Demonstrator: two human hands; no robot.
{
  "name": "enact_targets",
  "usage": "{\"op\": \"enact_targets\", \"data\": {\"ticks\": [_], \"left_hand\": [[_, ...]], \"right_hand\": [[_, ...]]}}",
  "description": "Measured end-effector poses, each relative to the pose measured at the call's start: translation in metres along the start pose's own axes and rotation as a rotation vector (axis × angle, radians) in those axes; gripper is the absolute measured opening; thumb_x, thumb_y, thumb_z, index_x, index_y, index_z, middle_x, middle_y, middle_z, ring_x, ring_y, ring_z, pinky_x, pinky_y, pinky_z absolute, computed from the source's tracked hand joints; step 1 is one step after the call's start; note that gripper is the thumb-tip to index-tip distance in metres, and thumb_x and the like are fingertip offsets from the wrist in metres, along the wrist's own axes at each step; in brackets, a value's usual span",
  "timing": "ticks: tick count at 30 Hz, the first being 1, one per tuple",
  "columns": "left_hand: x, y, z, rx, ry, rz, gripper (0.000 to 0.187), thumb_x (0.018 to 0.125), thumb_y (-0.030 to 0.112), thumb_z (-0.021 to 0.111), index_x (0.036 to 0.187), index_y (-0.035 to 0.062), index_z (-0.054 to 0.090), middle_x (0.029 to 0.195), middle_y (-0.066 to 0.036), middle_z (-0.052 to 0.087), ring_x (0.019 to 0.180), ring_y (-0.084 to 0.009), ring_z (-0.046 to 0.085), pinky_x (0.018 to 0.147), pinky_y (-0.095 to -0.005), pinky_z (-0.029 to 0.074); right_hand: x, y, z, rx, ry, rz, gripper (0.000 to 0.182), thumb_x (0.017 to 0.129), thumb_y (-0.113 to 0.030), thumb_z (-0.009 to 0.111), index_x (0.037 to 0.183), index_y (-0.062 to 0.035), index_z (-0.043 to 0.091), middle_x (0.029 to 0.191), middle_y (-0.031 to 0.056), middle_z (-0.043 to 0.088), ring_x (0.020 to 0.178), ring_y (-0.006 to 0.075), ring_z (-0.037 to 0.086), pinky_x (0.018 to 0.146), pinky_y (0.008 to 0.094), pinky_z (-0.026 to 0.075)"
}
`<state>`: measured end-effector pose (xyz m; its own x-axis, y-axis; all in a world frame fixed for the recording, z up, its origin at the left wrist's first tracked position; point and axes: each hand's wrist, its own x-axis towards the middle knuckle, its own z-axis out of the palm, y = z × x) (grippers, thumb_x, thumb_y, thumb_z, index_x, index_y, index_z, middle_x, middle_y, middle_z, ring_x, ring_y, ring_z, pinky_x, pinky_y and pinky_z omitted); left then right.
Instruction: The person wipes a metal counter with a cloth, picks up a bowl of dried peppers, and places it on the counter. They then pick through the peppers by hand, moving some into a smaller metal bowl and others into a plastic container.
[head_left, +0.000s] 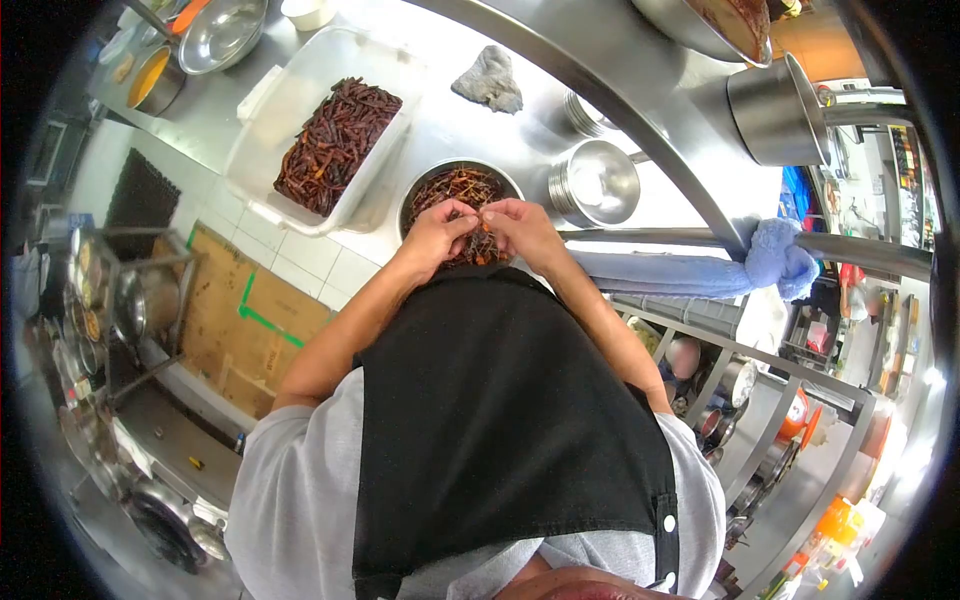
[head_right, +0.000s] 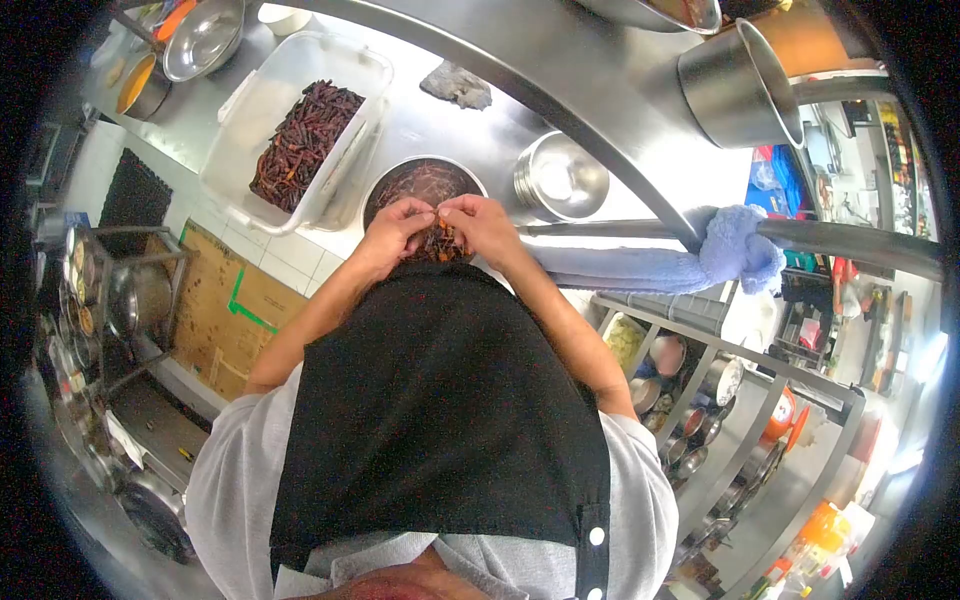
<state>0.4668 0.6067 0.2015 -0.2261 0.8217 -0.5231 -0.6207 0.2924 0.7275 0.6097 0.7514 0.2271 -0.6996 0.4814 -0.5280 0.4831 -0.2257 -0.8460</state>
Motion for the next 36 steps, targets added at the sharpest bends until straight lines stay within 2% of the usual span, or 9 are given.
{"op": "enact_targets", "data": {"ticks": [3,6,15,20,25,26,30,33,36], "left_hand": [[0.000,0.003,0.006,0.088,0.032,0.163,0.008,0.100,0.013,0.066,0.104,0.0062,0.065,0.084,-0.002,0.066,0.059,-0.0064,0.050,0.053,-0.0231,0.038],[0.001,0.005,0.000,0.269,0.060,0.171,0.011,0.099,0.017,0.066,0.104,0.0072,0.066,0.089,-0.001,0.068,0.068,-0.0051,0.050,0.058,-0.0219,0.037],[-0.001,0.005,0.003,0.015,0.194,0.168,0.011,0.099,0.014,0.067,0.104,0.0048,0.065,0.090,-0.004,0.071,0.068,-0.0066,0.054,0.060,-0.0245,0.043],[0.003,-0.002,0.007,0.214,0.128,0.324,0.011,0.100,0.014,0.067,0.104,0.0035,0.065,0.088,-0.002,0.069,0.074,-0.0071,0.056,0.065,-0.0258,0.046],[0.000,-0.001,-0.003,0.262,0.067,0.355,0.008,0.101,0.010,0.065,0.106,0.0040,0.063,0.085,-0.002,0.066,0.071,-0.0067,0.054,0.062,-0.0238,0.042],[-0.004,0.005,-0.005,0.184,0.047,0.288,0.008,0.101,0.011,0.064,0.106,0.0048,0.063,0.084,-0.002,0.066,0.070,-0.0066,0.053,0.060,-0.0232,0.041],[-0.008,0.008,-0.015,-0.044,-0.074,0.109,0.009,0.103,0.015,0.063,0.108,0.0084,0.061,0.084,-0.002,0.065,0.065,-0.0062,0.050,0.054,-0.0208,0.036],[-0.003,0.008,-0.019,-0.140,-0.204,0.090,0.009,0.103,0.017,0.063,0.108,0.0107,0.059,0.084,-0.002,0.064,0.063,-0.0065,0.050,0.051,-0.0195,0.034],[0.003,0.009,-0.015,-0.168,-0.282,0.078,0.009,0.103,0.017,0.064,0.109,0.0115,0.059,0.085,-0.002,0.064,0.062,-0.0064,0.050,0.050,-0.0191,0.033]], "right_hand": [[-0.002,-0.001,0.002,0.026,-0.026,0.039,0.019,0.099,-0.022,0.069,0.099,-0.0031,0.071,0.066,0.0000,0.062,0.052,0.0068,0.053,0.047,0.0222,0.041],[-0.003,0.003,0.002,0.084,-0.004,0.028,0.019,0.099,-0.022,0.069,0.098,-0.0027,0.070,0.065,0.0001,0.062,0.051,0.0070,0.054,0.046,0.0224,0.041],[0.002,0.005,0.009,0.182,0.105,-0.112,0.019,0.098,-0.018,0.070,0.104,-0.0001,0.068,0.072,0.0031,0.066,0.055,0.0072,0.056,0.045,0.0207,0.042],[0.005,-0.002,0.017,0.182,0.121,-0.131,0.019,0.099,-0.019,0.070,0.100,-0.0011,0.067,0.076,0.0037,0.067,0.055,0.0080,0.056,0.046,0.0222,0.042],[-0.005,-0.001,0.004,0.726,-0.140,0.071,0.021,0.098,-0.024,0.070,0.093,-0.0038,0.064,0.073,0.0038,0.065,0.055,0.0097,0.054,0.049,0.0253,0.041],[-0.008,-0.003,0.001,0.823,-0.174,0.093,0.021,0.098,-0.024,0.070,0.092,-0.0045,0.063,0.073,0.0040,0.064,0.055,0.0100,0.054,0.050,0.0257,0.041],[-0.006,-0.005,-0.006,-0.345,0.012,0.034,0.020,0.098,-0.021,0.070,0.097,-0.0011,0.069,0.079,0.0035,0.068,0.064,0.0078,0.059,0.052,0.0233,0.044],[-0.015,-0.019,0.004,0.117,-0.037,-0.082,0.021,0.098,-0.021,0.071,0.099,-0.0006,0.072,0.077,-0.0013,0.067,0.066,0.0062,0.058,0.055,0.0225,0.044],[-0.014,-0.026,0.000,-0.113,-0.106,-0.169,0.019,0.099,-0.017,0.069,0.107,-0.0001,0.074,0.079,-0.0011,0.068,0.067,0.0058,0.059,0.057,0.0222,0.046]]}}
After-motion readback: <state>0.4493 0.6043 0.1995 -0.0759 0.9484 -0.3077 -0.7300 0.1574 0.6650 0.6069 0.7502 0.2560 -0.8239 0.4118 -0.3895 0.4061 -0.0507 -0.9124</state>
